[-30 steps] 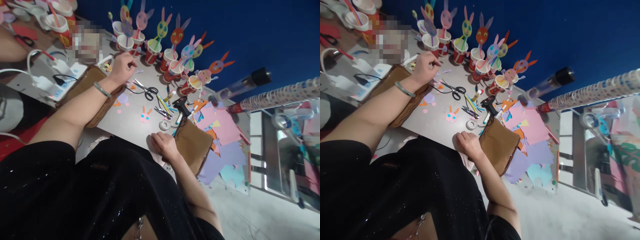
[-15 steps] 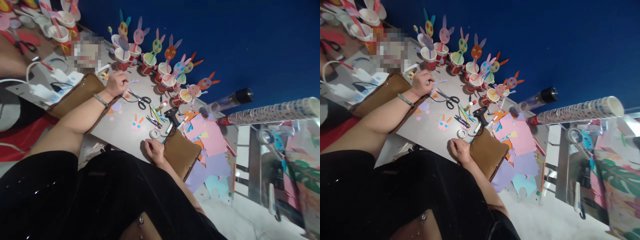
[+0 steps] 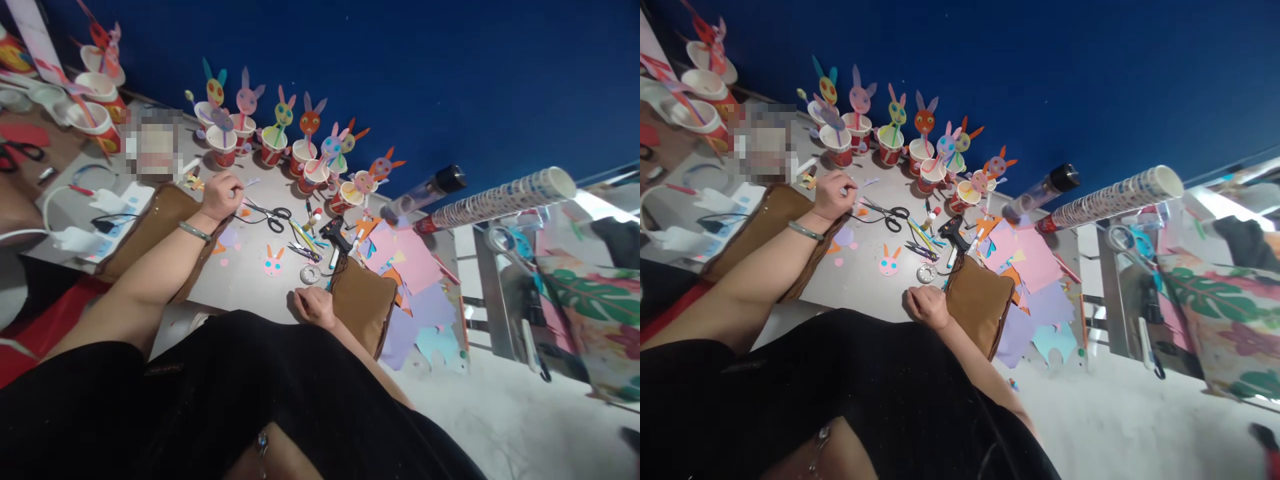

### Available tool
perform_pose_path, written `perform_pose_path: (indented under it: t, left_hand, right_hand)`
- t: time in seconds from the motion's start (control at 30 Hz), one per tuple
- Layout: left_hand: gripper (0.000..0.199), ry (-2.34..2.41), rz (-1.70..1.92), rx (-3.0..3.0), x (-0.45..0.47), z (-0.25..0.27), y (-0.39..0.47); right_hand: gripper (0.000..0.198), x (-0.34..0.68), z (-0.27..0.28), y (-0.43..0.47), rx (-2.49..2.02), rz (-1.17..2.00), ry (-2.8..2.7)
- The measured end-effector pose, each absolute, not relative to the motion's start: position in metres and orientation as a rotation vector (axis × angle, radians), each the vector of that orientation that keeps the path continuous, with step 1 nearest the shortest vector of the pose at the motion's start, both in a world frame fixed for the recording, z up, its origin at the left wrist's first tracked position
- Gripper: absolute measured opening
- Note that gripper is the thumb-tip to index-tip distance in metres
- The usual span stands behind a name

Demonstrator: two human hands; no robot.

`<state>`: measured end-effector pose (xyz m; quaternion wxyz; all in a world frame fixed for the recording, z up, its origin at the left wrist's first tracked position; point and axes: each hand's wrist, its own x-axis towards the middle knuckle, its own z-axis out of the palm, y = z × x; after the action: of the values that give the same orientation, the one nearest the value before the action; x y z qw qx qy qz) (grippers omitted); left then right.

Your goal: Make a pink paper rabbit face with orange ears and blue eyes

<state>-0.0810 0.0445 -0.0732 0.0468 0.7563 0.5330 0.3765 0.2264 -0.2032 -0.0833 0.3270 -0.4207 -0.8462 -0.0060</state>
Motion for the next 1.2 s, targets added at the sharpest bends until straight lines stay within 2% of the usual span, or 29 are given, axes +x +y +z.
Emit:
perform_pose_path:
  t: [0.23,0.37,0.53,0.7,0.83,0.97,1.1,1.2]
  left_hand:
    - [0.015,1.606,1.209,2.215,-0.078,-0.075,0.046]
    - [0.018,1.720,1.129,2.150,-0.076,-0.070,0.046]
    - [0.051,1.708,0.618,2.312,-0.071,-0.061,0.048]
    - [0.057,1.533,0.308,2.436,-0.067,-0.056,0.044]
    - [0.055,1.655,0.288,2.430,-0.067,-0.050,0.043]
    - [0.054,1.816,0.256,2.409,-0.068,-0.046,0.044]
    - [0.055,1.860,0.305,2.373,-0.070,-0.046,0.045]
    - [0.054,1.850,0.388,2.338,-0.071,-0.048,0.046]
  right_hand:
    - [0.008,0.220,-0.077,-0.203,-1.180,-0.207,-2.258]
    - [0.010,0.220,-0.075,-0.203,-1.221,-0.225,-2.266]
    - [0.013,0.220,-0.075,-0.208,-1.302,-0.191,-2.241]
    - [0.011,0.228,-0.076,-0.226,-1.529,-0.133,-2.121]
    - [0.019,0.270,-0.072,-0.238,-1.897,-0.181,-1.802]
    - [0.026,0.350,-0.057,-0.249,-2.267,-0.340,-1.218]
    - [0.024,0.419,-0.042,-0.275,-2.467,-0.427,-0.627]
    - [0.020,0.446,-0.038,-0.296,-2.543,-0.344,-0.358]
